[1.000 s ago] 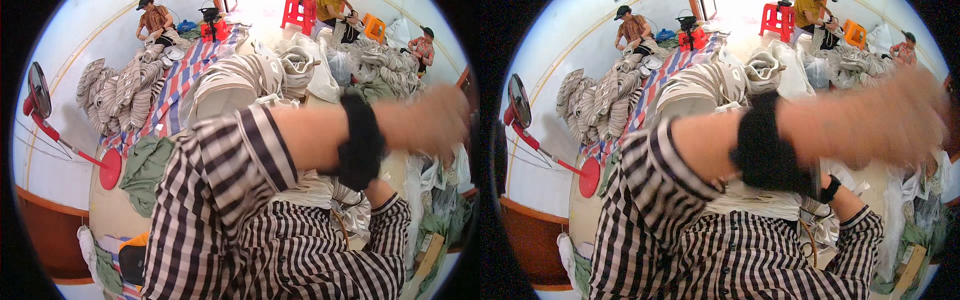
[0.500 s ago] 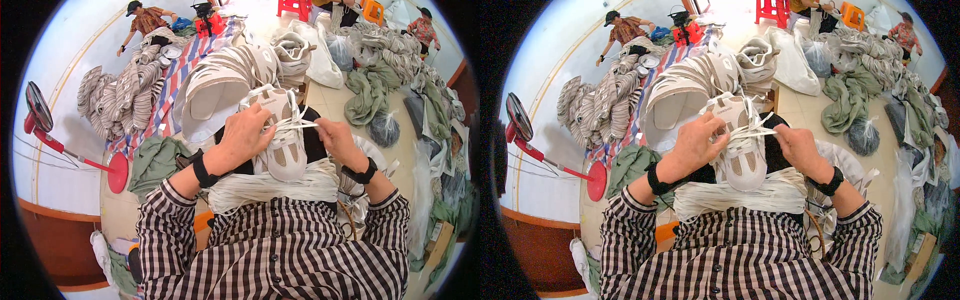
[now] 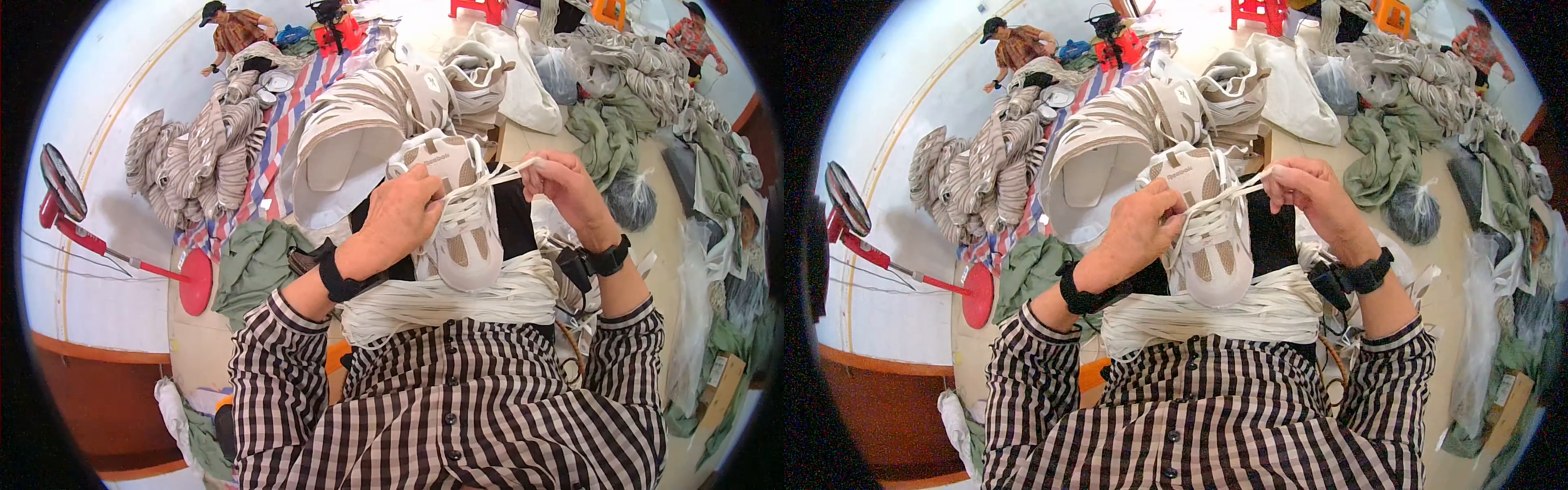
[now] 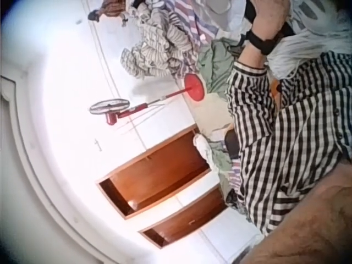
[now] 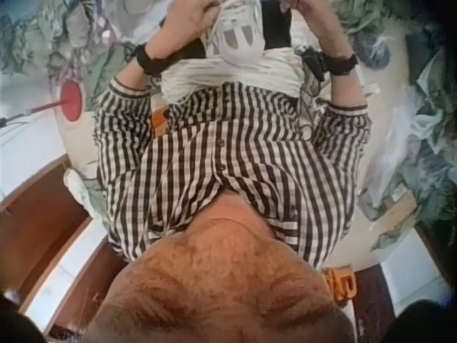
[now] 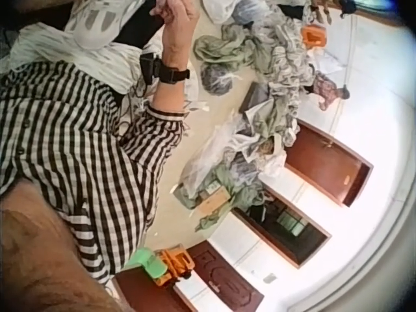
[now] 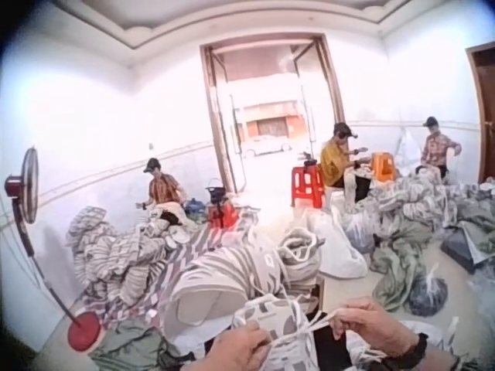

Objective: Lacing a Reebok brand sneaker in a shoe manufacturing environment.

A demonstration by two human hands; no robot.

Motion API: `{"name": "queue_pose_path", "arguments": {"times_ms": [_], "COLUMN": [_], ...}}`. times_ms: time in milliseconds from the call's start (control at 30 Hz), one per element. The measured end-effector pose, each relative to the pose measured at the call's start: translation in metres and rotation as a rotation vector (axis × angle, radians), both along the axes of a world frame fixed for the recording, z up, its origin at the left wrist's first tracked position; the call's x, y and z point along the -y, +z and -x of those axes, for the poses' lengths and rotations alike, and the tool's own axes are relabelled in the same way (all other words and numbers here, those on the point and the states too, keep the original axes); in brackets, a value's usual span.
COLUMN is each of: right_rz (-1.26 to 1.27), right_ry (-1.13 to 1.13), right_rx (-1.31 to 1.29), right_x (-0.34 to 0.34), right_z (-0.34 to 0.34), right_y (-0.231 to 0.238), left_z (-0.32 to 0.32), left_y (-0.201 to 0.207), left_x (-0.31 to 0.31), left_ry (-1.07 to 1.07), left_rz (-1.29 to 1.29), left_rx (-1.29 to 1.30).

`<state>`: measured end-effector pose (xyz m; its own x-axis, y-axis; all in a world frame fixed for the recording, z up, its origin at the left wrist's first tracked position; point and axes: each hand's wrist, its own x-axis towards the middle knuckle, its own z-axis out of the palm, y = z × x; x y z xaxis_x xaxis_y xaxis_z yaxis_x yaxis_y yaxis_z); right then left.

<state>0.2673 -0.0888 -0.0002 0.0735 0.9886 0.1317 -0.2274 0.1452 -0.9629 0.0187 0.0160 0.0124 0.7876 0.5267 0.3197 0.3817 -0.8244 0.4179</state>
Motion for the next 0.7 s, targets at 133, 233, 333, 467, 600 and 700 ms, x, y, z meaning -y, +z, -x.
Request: {"name": "queue_pose_path", "arguments": {"times_ms": [133,233,333,467,600,700], "right_rz": [-0.01,-0.046,-0.119,0.008,0.012,-0.071], "right_ry": [0.019,0.09,0.208,0.12,0.063,0.089], "right_rx": [-0.061,-0.012,0.037,0.188,0.197,0.178], "right_x": [0.012,0.015,0.018,0.022,0.022,0.016], "right_z": [0.001,0.003,0.006,0.007,0.003,0.001], "right_y": [0.0,0.001,0.004,0.006,0.005,0.001], "left_z": [0.001,0.001,0.002,0.005,0.009,0.015], "left_y": [0.002,0.001,0.003,0.012,0.019,0.018], "left_x": [-0.001,0.002,0.0,-0.01,-0.018,-0.022], "left_ry": [0.019,-0.038,-0.043,0.0,-0.029,-0.022], "left_rz": [0.135,-0.047,0.039,0.237,0.292,0.251], "left_rx": [-0.027,-0.05,0.013,0.026,-0.041,-0.067]}}
